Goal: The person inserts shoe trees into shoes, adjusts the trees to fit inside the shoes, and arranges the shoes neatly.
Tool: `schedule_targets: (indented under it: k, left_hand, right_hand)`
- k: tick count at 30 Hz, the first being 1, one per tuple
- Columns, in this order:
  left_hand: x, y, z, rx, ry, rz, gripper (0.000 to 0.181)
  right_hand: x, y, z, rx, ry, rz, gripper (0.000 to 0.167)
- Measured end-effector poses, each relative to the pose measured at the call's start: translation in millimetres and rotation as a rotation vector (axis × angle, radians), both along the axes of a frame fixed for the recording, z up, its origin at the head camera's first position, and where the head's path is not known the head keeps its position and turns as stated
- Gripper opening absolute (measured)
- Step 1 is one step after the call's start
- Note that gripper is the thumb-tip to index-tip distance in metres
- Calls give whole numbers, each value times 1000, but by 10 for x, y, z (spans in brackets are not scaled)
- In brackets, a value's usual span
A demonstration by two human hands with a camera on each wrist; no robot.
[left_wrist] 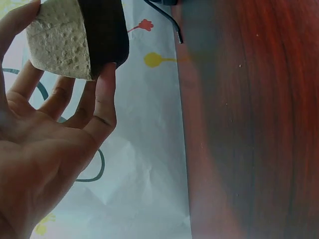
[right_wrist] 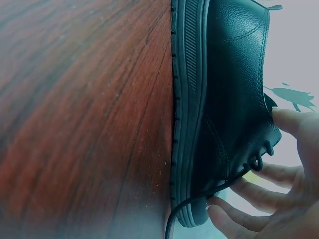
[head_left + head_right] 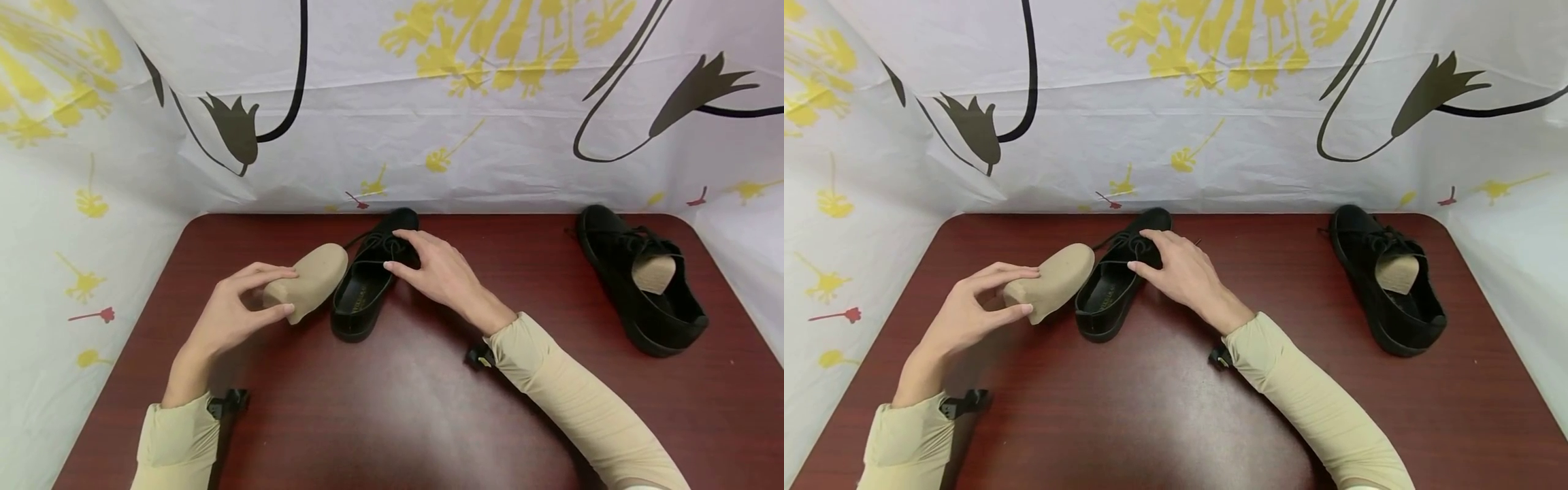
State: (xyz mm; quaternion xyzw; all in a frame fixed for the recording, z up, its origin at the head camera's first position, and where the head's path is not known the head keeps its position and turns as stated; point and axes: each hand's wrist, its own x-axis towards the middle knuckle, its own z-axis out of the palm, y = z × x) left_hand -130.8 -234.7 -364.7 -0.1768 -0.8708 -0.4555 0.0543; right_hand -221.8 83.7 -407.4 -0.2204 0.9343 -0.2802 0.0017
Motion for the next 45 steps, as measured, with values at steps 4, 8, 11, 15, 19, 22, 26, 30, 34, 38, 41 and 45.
schedule_targets:
  k: [4,8,11,15,19,22,26,30,34,38,41,45]
  left_hand:
    - [16,-27,-8,25,-18,-5,42]
    - [22,-43,-9,57,-28,-17,41]
    - [20,-44,-19,71,-17,-25,41]
    - [7,-66,-80,97,-4,-32,43]
    - [-14,-136,-173,109,2,-31,47]
    - [-21,-183,-208,119,-4,-36,47]
    - [-16,-196,-208,132,-24,-54,45]
    - [1,-182,-201,139,-32,-65,46]
    - [25,-153,-200,157,-40,-80,47]
    - [47,-124,-213,170,-40,-98,49]
    - [49,-111,-216,163,-35,-99,48]
    - [51,-109,-221,154,-43,-95,46]
  right_hand:
    - [-3,-2,6,2,-1,-5,65]
    - [-2,-1,12,-4,-10,-5,65]
    - [-5,-2,17,-9,-10,-3,65]
    - [-16,7,19,-8,-11,-3,65]
    - [-24,20,25,-9,-13,-2,65]
    - [-26,27,28,-9,-14,-3,64]
    - [-27,33,25,1,-26,-8,65]
    - [-29,29,22,7,-33,-12,65]
    - [-30,25,16,1,-35,-13,65]
    - [-32,22,5,-5,-37,-10,65]
    - [-32,17,3,-11,-34,-8,66]
    - [-28,13,-1,-11,-39,-11,66]
